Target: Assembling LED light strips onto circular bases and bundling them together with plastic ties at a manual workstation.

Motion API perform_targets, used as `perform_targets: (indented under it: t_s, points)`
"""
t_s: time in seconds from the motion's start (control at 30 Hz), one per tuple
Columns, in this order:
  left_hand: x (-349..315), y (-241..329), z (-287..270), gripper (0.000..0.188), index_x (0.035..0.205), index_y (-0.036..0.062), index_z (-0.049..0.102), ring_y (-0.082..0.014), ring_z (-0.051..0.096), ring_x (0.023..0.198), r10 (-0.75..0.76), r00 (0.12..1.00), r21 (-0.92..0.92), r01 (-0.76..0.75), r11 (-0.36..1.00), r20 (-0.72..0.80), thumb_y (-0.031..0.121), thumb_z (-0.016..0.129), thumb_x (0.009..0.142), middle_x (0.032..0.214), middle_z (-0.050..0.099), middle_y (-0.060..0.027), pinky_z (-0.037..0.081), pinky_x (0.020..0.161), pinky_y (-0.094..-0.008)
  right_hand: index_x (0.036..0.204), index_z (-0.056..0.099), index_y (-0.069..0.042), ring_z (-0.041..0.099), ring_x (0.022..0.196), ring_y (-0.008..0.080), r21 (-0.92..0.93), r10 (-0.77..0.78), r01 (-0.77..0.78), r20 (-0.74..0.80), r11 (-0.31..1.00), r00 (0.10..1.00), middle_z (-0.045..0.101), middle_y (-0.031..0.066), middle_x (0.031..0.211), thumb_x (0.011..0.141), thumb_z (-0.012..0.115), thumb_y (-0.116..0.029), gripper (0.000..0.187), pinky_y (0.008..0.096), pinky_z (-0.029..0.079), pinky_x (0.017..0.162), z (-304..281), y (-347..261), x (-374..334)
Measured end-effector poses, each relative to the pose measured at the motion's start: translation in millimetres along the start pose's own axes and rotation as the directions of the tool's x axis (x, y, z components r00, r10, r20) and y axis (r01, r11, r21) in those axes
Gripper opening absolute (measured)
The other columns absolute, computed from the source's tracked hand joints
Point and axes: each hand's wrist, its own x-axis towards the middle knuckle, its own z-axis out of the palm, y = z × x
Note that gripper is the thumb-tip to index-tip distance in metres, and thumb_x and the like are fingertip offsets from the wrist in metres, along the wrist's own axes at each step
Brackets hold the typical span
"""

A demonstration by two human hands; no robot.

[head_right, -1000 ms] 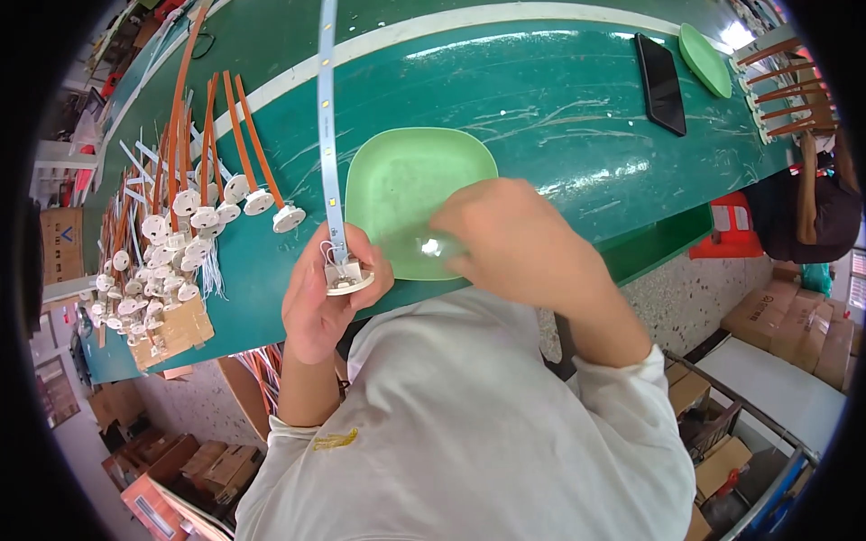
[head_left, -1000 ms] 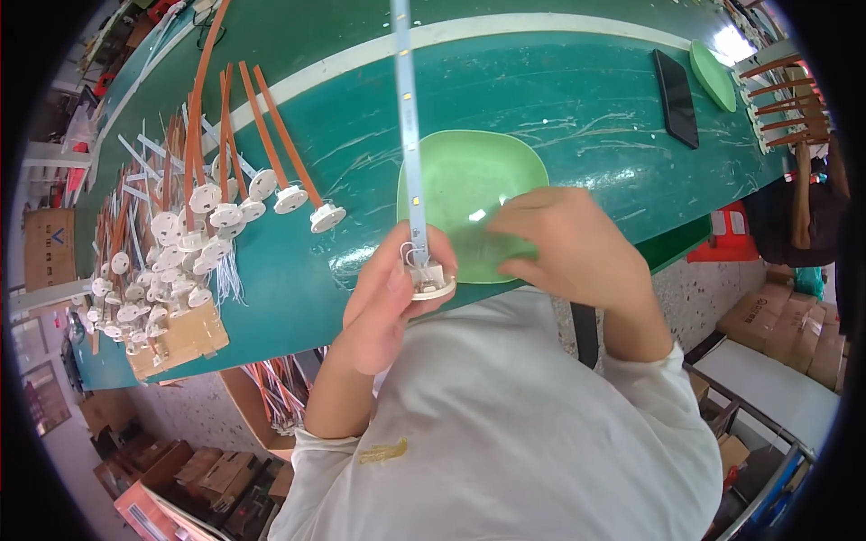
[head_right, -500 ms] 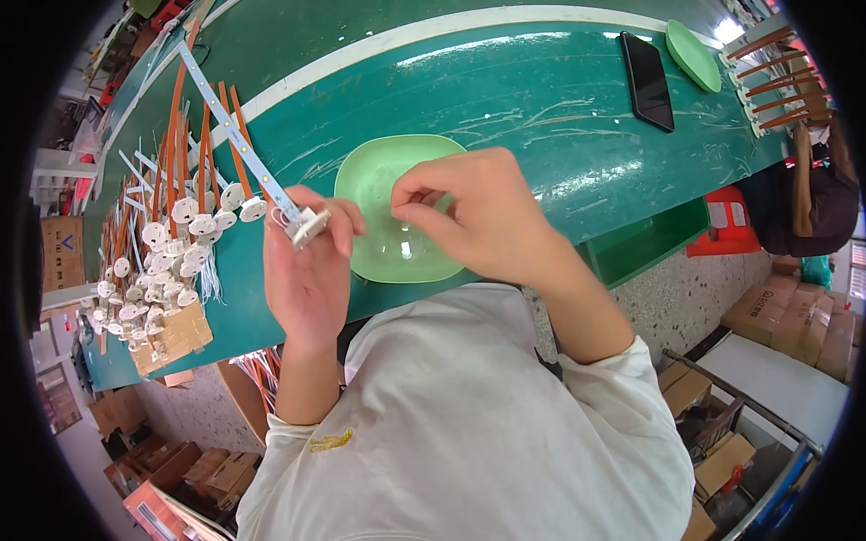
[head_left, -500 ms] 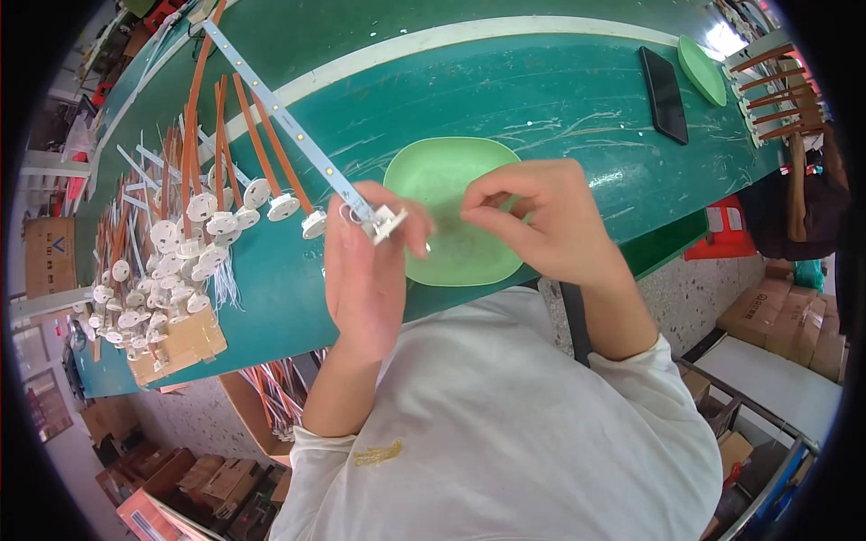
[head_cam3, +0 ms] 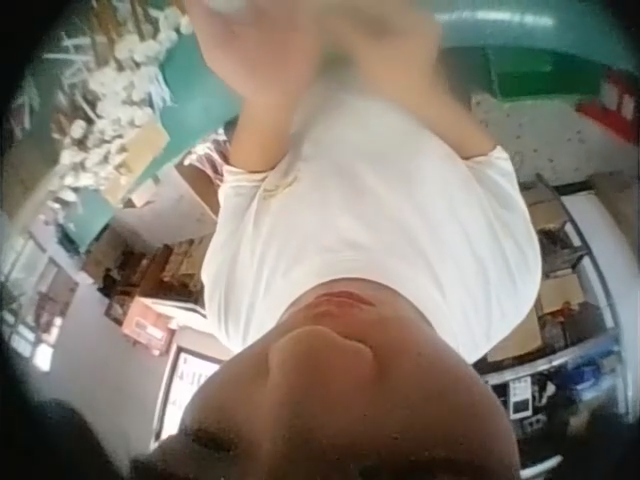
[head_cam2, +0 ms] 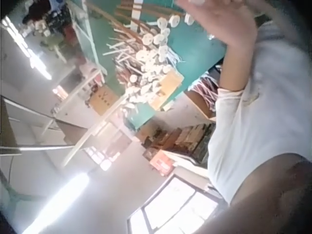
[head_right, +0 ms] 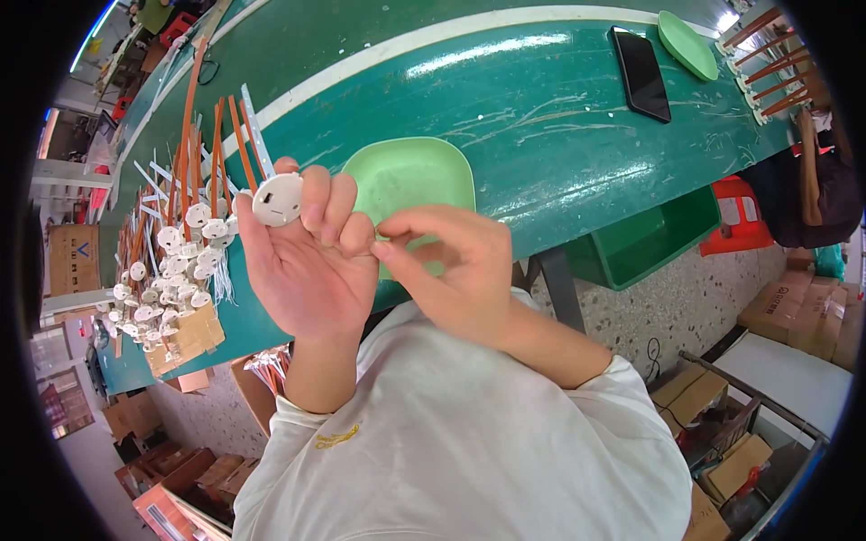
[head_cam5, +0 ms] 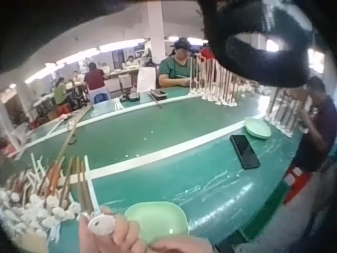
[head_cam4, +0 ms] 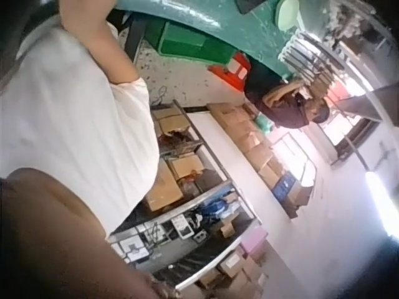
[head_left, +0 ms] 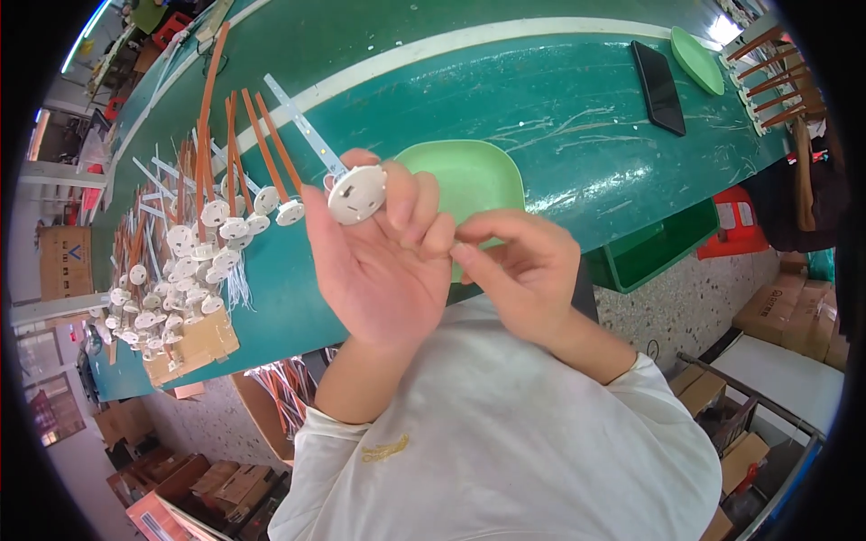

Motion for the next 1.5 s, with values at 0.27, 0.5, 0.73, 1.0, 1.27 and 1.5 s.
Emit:
perform_targets:
  t_s: [0.27,0.5,0.73,1.0,1.27,1.5]
  points:
    - [0.6,-13.4,-1.5,0.043,0.122,0.0132,0.046,-0.0175,0.044,0.082,0.042,0.995,0.046,-0.047,0.998,0.09,0.046,0.026,0.103,0.092,0.052,-0.0066,0.039,0.068,-0.0292,0.085,0.064,0.005,0.063,0.062,0.0222,-0.481,-0.579,0.527,0.047,0.701,0.814,0.066,0.0138,0.077,0.075,0.066,0.01,0.012,0.0276,0.05,0.054,-5.1,4.1,5.0]
    - [1.2,-31.2,4.3,0.04,0.13,0.0112,0.037,-0.0301,0.048,0.111,0.116,0.988,0.301,-0.143,0.943,0.103,0.04,0.023,0.105,0.107,0.056,-0.0128,0.039,0.095,-0.0403,0.083,0.064,0.003,0.062,0.06,0.0266,-0.449,-0.626,0.551,-0.023,0.704,0.78,0.064,0.0135,0.074,0.074,0.065,0.008,0.01,0.0296,0.05,0.054,11.7,-14.1,27.5]
    - [6.9,-43.1,-7.3,0.039,0.13,0.0113,0.033,-0.0336,0.049,0.114,0.078,0.98,0.443,-0.153,0.884,0.184,0.039,0.026,0.104,0.109,0.056,-0.0161,0.038,0.099,-0.0447,0.083,0.064,0.003,0.063,0.061,0.0274,-0.536,-0.674,0.527,-0.11,0.659,0.731,0.063,0.0134,0.073,0.073,0.065,0.008,0.011,0.032,0.051,0.054,10.6,-2.8,24.1]
    - [8.6,-51.9,-4.2,0.037,0.124,0.0082,0.035,-0.0352,0.052,0.11,0.011,0.967,0.547,-0.154,0.823,0.255,0.039,0.03,0.103,0.105,0.057,-0.0187,0.039,0.099,-0.0464,0.085,0.064,0.003,0.064,0.062,0.0264,-0.63,-0.668,0.486,-0.071,0.606,0.741,0.064,0.0123,0.075,0.075,0.063,0.006,0.01,0.0309,0.051,0.053,-4.4,-7.8,16.2]
    - [-13.1,-0.1,-5.1,0.046,0.118,0.0039,0.041,-0.0335,0.052,0.112,0.067,0.97,0.623,-0.203,0.756,0.234,0.042,0.052,0.096,0.109,0.057,-0.0196,0.042,0.092,-0.0443,0.086,0.067,-0.001,0.061,0.06,0.0279,-0.565,-0.63,0.565,0.1,0.601,0.77,0.065,0.013,0.078,0.073,0.073,-0.006,0.015,0.0345,0.052,0.057,-28.5,-25.3,29.8]
    - [-69.3,89.8,-84.6,0.023,0.114,-0.0006,0.053,-0.0236,0.056,0.1,0.408,0.911,0.766,-0.218,0.605,-0.062,0.014,0.048,0.097,0.11,0.058,-0.0142,0.042,0.088,-0.0357,0.077,0.068,0.003,0.064,0.058,0.0231,-0.867,0.07,0.095,0.148,0.488,0.987,0.067,0.013,0.065,0.073,0.073,-0.013,0.017,0.0326,0.05,0.057,-79.7,14.7,61.0]
